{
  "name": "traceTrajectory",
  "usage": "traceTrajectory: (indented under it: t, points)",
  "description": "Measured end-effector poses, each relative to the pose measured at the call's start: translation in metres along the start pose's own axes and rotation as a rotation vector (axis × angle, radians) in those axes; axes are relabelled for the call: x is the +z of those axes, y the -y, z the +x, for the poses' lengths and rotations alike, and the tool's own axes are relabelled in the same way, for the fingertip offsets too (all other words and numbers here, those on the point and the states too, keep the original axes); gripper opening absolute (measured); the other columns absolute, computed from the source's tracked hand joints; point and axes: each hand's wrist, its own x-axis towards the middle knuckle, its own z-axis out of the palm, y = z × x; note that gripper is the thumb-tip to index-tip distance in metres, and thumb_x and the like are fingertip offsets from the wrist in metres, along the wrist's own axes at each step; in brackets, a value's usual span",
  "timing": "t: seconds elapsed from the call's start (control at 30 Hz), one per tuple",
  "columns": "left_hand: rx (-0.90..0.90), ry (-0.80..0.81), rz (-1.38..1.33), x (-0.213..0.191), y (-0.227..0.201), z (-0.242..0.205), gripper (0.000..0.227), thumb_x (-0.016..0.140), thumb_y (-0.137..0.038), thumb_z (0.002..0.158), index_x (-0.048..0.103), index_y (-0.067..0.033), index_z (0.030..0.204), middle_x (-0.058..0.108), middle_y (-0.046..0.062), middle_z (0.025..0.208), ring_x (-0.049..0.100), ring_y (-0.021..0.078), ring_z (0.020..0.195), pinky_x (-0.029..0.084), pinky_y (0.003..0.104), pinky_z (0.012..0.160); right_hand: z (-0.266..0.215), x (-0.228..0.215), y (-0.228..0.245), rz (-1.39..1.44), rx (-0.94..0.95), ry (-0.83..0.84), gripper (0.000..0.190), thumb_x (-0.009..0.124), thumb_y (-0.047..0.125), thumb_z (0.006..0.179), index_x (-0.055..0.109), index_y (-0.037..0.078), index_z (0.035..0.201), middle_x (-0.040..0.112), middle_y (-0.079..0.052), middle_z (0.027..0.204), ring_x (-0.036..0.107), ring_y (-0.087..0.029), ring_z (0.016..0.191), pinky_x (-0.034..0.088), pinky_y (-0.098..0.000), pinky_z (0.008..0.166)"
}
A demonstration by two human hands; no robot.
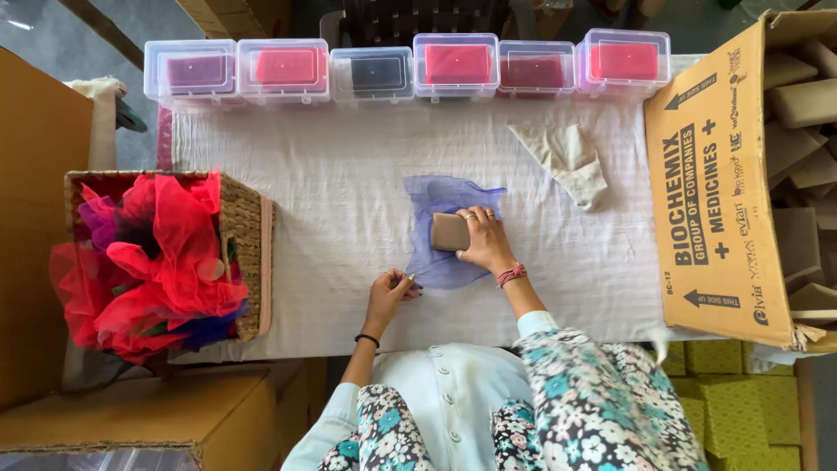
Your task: The person wraps a soap bar in purple organza fabric, folds the fabric around it, and places the wrapped soap into a clear plastic box. They then take a brown soap bar and wipe it with a white cloth.
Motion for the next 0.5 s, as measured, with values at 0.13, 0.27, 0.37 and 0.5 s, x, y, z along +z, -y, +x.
traceTrajectory:
  t: [0.13,0.27,0.37,0.5]
  points:
    - [0.01,0.01,-0.026,-0.004,-0.001,-0.002,0.016,0.062,-0.017,0.101,0.06,-0.0038,0.092,0.076,0.01,0.09,0.075,0.0148,0.076,0.06,0.027,0.069,0.004,0.004,0.002,0.06,-0.036,0.022,0.084,0.093,0.02,0.056,0.059,0.016,0.132,0.056,-0.005,0.128,0.052,-0.031,0.124,0.046,-0.0454,0.104]
    - [-0.068,0.037,-0.068,-0.012,-0.016,-0.011,0.015,0.058,-0.017,0.1,0.059,-0.0051,0.091,0.078,0.009,0.093,0.076,0.0159,0.079,0.062,0.029,0.073,0.009,0.006,0.003,0.025,-0.074,0.057,0.086,0.094,0.018,0.054,0.058,0.014,0.133,0.056,-0.006,0.129,0.05,-0.032,0.125,0.045,-0.0457,0.105]
    - [-0.128,0.035,-0.038,-0.019,-0.016,-0.016,0.016,0.058,-0.018,0.1,0.058,-0.0053,0.091,0.078,0.01,0.092,0.076,0.0167,0.078,0.062,0.03,0.072,0.007,0.005,0.006,0.016,-0.075,0.08,0.086,0.094,0.018,0.056,0.057,0.014,0.134,0.055,-0.006,0.13,0.05,-0.03,0.126,0.044,-0.0447,0.106]
    - [-0.147,0.016,0.06,-0.019,-0.011,-0.015,0.018,0.06,-0.022,0.101,0.062,-0.0055,0.094,0.078,0.009,0.093,0.074,0.0142,0.076,0.06,0.028,0.07,0.001,0.011,0.006,-0.006,-0.12,0.026,0.088,0.092,0.018,0.061,0.053,0.01,0.139,0.055,-0.006,0.135,0.05,-0.03,0.128,0.044,-0.0439,0.108]
